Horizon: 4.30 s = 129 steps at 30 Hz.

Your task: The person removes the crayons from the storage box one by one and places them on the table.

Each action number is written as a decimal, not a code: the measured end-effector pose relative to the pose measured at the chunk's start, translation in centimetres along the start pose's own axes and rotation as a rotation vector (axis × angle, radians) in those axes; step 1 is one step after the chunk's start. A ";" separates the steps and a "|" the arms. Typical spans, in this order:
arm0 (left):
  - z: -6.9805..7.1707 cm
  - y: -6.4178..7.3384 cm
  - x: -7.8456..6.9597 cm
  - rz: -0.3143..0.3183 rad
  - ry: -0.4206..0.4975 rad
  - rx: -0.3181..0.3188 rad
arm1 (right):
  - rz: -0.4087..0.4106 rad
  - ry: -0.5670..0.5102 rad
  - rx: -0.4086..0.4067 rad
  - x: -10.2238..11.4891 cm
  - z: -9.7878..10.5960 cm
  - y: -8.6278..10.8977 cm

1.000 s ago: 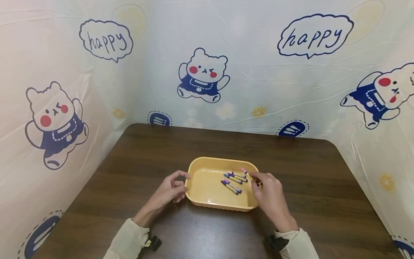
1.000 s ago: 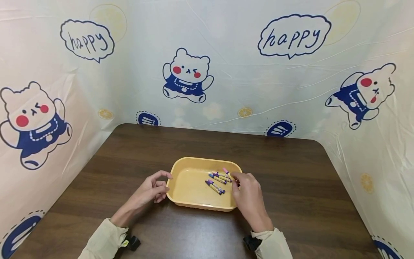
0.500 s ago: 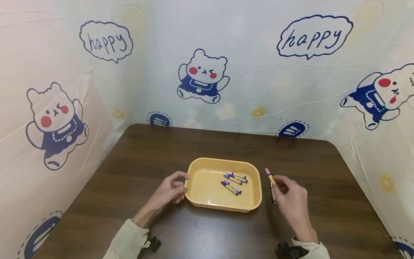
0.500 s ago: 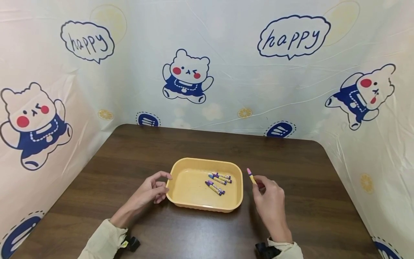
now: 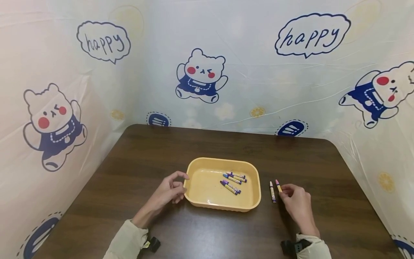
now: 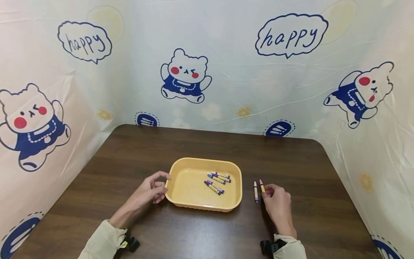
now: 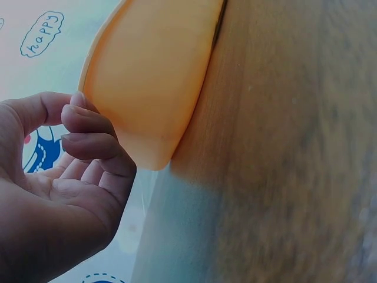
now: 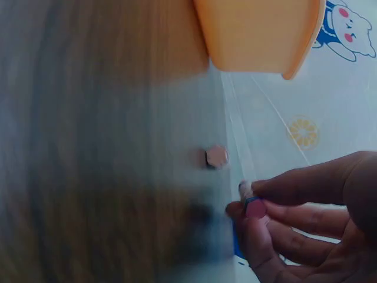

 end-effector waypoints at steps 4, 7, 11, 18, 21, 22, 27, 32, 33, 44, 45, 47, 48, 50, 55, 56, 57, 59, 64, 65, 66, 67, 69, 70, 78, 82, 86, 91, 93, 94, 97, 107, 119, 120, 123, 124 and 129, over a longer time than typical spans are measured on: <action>0.0 0.0 0.0 -0.005 -0.006 0.003 | -0.011 -0.006 0.053 -0.3 -0.4 -0.1; 0.0 0.0 0.0 -0.006 -0.008 0.003 | -0.016 -0.006 0.076 -0.2 -0.6 -0.2; -0.1 0.0 0.0 -0.008 -0.002 0.007 | -0.021 -0.009 0.098 -0.3 -0.8 -0.1; -0.1 0.0 0.1 -0.019 -0.001 0.013 | -0.018 -0.011 0.111 -0.5 -1.1 -0.1; 0.0 0.0 0.1 -0.024 -0.001 0.014 | -0.014 -0.013 0.108 -0.5 -1.2 -0.2; 0.0 0.0 0.1 -0.024 -0.001 0.013 | -0.011 -0.013 0.105 -0.6 -1.2 -0.2; 0.1 0.0 0.1 -0.021 -0.004 0.008 | -0.004 -0.018 0.112 -0.7 -1.4 -0.4; 0.1 0.1 0.1 -0.018 -0.004 0.010 | -0.006 -0.011 0.114 -0.5 -1.4 -0.2; 0.1 0.1 0.1 -0.018 -0.006 0.011 | -0.006 -0.010 0.114 -0.4 -1.4 -0.2; 0.1 0.0 0.2 -0.017 -0.012 0.014 | 0.018 0.013 0.094 0.6 -1.0 0.0; 0.1 0.0 0.2 -0.018 -0.014 0.014 | 0.024 0.020 0.080 0.7 -1.0 0.1; 0.2 0.1 0.2 -0.016 -0.016 0.012 | 0.036 0.028 0.055 1.0 -0.8 0.1; 0.2 0.1 0.2 -0.016 -0.019 0.011 | 0.042 0.031 0.043 1.2 -0.7 0.2; 0.2 0.1 0.2 -0.017 -0.023 0.009 | 0.055 0.032 0.019 1.7 -0.4 0.3; 0.2 0.0 0.3 -0.028 -0.017 0.012 | 0.108 0.023 -0.038 3.3 0.2 0.9; 0.2 0.0 0.3 -0.030 -0.015 0.012 | 0.127 0.022 -0.054 3.7 0.3 1.0; 0.2 0.0 0.3 -0.031 -0.014 0.013 | 0.147 0.021 -0.074 4.1 0.3 1.1; 0.3 0.0 0.3 -0.031 -0.015 0.013 | 0.191 0.019 -0.112 4.9 0.4 1.4; 0.2 0.0 0.3 -0.018 -0.021 0.006 | 0.291 0.003 -0.166 7.3 0.5 2.0; 0.2 0.0 0.3 -0.014 -0.021 0.004 | 0.304 -0.001 -0.162 7.7 0.4 2.1; 0.2 0.0 0.2 -0.014 -0.023 0.003 | 0.314 -0.006 -0.152 8.2 0.3 2.1; 0.2 0.0 0.2 -0.012 -0.022 0.002 | 0.323 -0.008 -0.139 8.7 0.2 2.2; 0.2 0.0 0.2 -0.007 -0.021 0.001 | 0.342 -0.005 -0.105 9.7 -0.1 2.3; 0.2 0.0 0.3 -0.006 -0.020 0.000 | 0.354 -0.006 -0.092 10.1 -0.4 2.2; 0.2 -0.2 0.5 -0.014 -0.016 0.008 | 0.417 0.028 0.011 12.5 -3.4 1.2; 0.2 -0.2 0.5 -0.007 -0.018 0.004 | 0.436 0.029 0.069 12.8 -5.2 0.6; 0.2 0.0 0.6 0.009 -0.026 -0.001 | 0.435 0.053 0.104 12.5 -6.9 0.3; 0.1 0.0 0.4 -0.003 -0.027 0.001 | 0.469 0.137 0.079 12.1 -8.1 0.5; 0.1 0.0 0.3 -0.010 -0.029 -0.002 | 0.486 0.164 0.067 12.0 -8.3 0.6; 0.2 0.0 0.3 -0.011 -0.028 -0.003 | 0.492 0.174 0.065 12.0 -8.4 0.6; 0.2 0.0 0.3 -0.006 -0.027 -0.002 | 0.492 0.197 0.084 12.0 -8.6 0.6; 0.2 0.0 0.4 0.006 -0.017 -0.009 | 0.464 0.225 0.158 11.9 -8.9 0.6; 0.0 0.0 0.4 0.009 -0.016 -0.004 | 0.447 0.206 0.245 11.7 -9.0 0.5; 0.0 0.0 0.3 0.006 -0.014 -0.004 | 0.450 0.203 0.242 11.7 -9.0 0.4; -0.1 0.0 0.2 -0.006 -0.004 -0.001 | 0.462 0.192 0.231 11.7 -8.9 0.4; -0.1 0.0 0.2 -0.011 -0.005 0.002 | 0.467 0.188 0.226 11.7 -8.9 0.4; 0.0 0.0 0.2 -0.027 -0.007 0.008 | 0.492 0.171 0.194 11.8 -8.8 0.6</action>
Point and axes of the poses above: each hand's wrist, its own y-axis away from the middle knuckle, its own z-axis out of the back of the hand, x = y × z, the point moved 3 cm from there along -y, towards the middle knuckle, and after that the axes turned 5 degrees about -x, right-handed, at the moved point
